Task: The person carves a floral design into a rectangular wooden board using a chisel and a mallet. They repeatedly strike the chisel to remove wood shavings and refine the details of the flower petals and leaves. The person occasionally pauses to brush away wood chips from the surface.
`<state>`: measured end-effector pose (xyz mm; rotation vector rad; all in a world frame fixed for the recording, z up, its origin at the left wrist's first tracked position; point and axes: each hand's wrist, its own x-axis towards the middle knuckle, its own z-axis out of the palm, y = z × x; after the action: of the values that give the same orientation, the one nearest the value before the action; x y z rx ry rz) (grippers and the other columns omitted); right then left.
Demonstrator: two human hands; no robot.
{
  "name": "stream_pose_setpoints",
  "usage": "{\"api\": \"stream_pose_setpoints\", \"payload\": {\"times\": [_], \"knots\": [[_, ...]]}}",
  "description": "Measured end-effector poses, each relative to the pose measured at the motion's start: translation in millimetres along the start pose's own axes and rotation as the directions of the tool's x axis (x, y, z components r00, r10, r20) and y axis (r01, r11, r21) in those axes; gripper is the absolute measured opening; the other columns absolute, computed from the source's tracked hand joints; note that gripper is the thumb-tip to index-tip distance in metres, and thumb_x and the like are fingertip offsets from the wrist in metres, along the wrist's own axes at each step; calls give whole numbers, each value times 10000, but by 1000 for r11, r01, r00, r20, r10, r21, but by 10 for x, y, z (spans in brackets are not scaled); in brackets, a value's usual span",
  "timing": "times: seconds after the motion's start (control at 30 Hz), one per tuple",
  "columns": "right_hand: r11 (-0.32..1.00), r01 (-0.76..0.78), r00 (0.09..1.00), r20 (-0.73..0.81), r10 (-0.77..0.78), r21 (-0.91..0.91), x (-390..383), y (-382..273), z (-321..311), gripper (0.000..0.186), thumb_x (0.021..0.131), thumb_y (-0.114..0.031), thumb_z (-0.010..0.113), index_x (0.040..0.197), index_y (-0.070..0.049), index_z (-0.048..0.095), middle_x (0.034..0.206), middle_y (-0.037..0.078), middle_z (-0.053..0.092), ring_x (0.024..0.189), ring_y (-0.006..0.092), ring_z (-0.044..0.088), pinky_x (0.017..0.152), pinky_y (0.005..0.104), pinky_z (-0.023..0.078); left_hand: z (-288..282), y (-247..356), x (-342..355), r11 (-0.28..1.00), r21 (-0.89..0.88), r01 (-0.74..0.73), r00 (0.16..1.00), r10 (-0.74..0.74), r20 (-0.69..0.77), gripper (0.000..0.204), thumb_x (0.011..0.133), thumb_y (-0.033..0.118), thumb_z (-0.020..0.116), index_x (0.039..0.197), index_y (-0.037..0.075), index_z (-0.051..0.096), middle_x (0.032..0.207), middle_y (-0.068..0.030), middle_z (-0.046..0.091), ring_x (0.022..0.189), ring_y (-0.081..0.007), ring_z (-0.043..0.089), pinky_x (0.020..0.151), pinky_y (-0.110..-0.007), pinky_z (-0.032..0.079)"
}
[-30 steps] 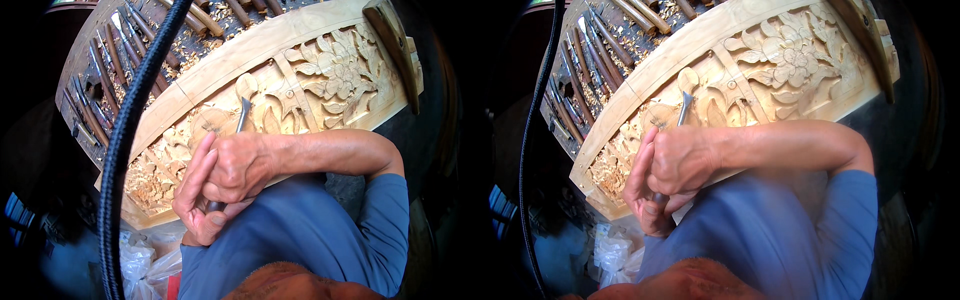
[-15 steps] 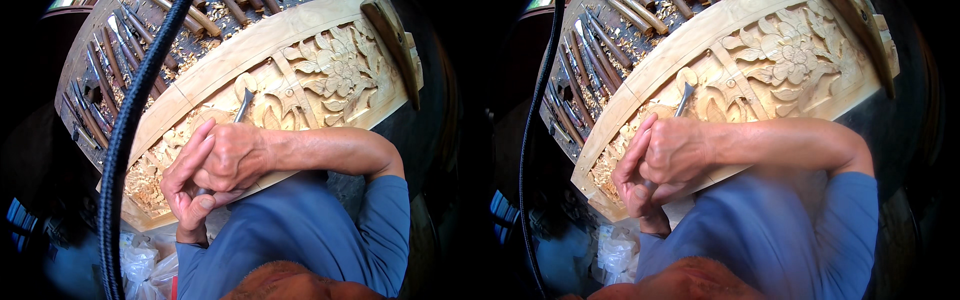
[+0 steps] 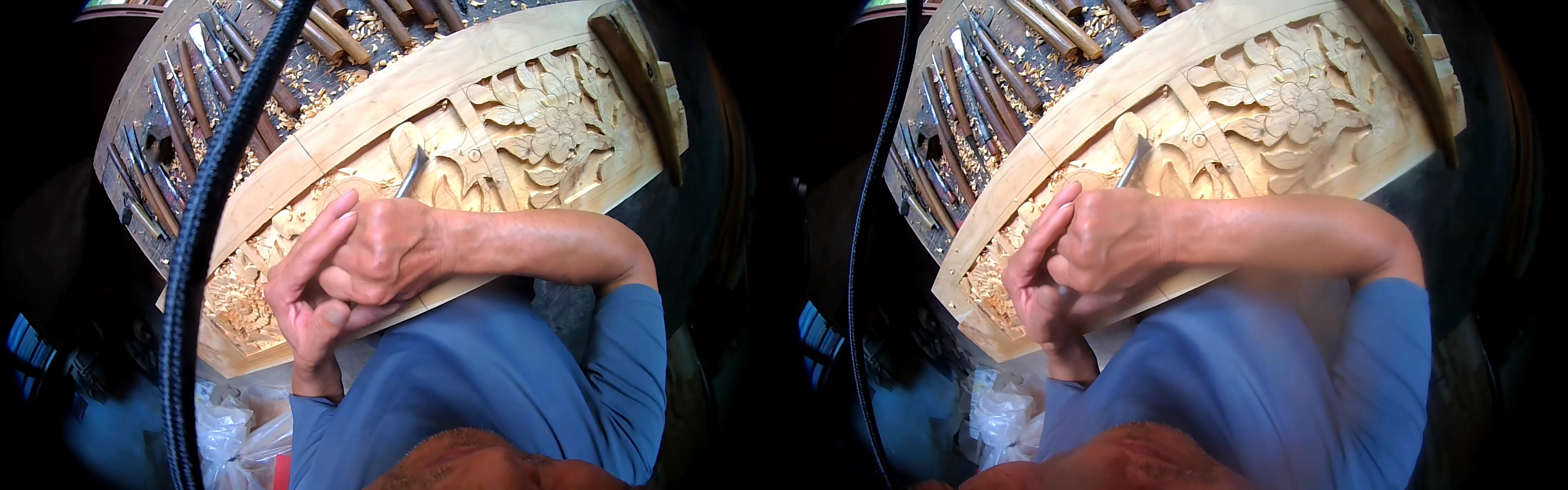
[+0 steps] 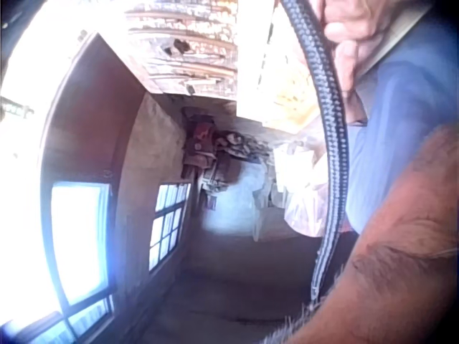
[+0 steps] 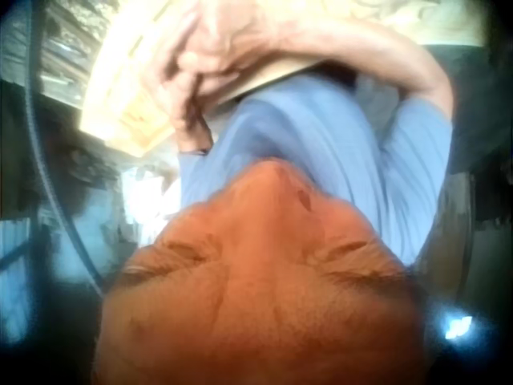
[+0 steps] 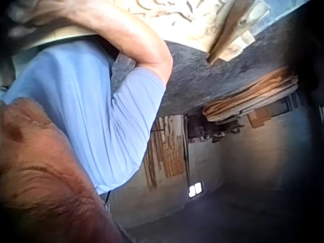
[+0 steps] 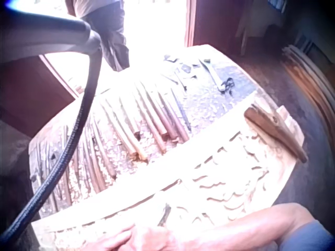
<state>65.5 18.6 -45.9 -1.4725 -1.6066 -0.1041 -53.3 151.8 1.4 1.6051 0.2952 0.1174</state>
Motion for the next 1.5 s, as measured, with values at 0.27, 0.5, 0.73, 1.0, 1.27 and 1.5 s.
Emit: {"api": "stream_pose_setpoints", "payload": {"times": [0.27,0.5,0.73,1.0,1.27,1.5], "knots": [[992,29,991,123,-44,122,-17,10,-38,450,880,-463,729,678,-83,596,583,85,645,554,261,688,518,418,549,125,63,-162,997,-13,81,994,-82,-75,959,856,771,743,1383,-30,736,1473,-365,630,1424,-442,604,1218,-536,430],[998,-11,992,124,3,63,-37,32,19,270,813,-320,705,729,-79,617,681,73,624,559,215,657,484,369,514,30,14,-63,998,55,30,999,-28,-39,906,849,703,747,1369,-39,742,1428,-348,671,1400,-434,634,1265,-564,367],[994,-87,986,147,76,67,-9,25,7,210,791,-282,704,736,-90,638,678,56,626,561,213,659,481,382,513,-80,-22,96,986,165,-27,999,19,48,885,841,695,710,1332,-40,762,1356,-321,724,1361,-430,670,1308,-606,288],[998,-30,999,30,28,64,-21,-10,-2,483,910,-502,693,679,-85,621,623,95,650,563,257,680,538,409,549,12,44,62,981,155,-115,993,110,36,948,844,770,689,1321,-45,762,1348,-350,711,1346,-459,669,1304,-641,274],[997,41,999,33,-43,70,-32,21,-2,356,881,-418,712,754,-96,634,678,59,618,567,206,652,514,356,534,65,23,-11,965,194,-175,984,175,18,930,850,724,714,1358,-54,739,1364,-369,691,1362,-470,652,1312,-651,252],[997,-47,995,93,41,58,-8,29,34,221,796,-306,705,742,-104,634,665,62,629,574,213,660,525,378,536,-15,11,52,986,159,-52,998,56,-26,858,827,655,747,1321,-46,764,1306,-337,735,1330,-456,681,1286,-629,320]]}}
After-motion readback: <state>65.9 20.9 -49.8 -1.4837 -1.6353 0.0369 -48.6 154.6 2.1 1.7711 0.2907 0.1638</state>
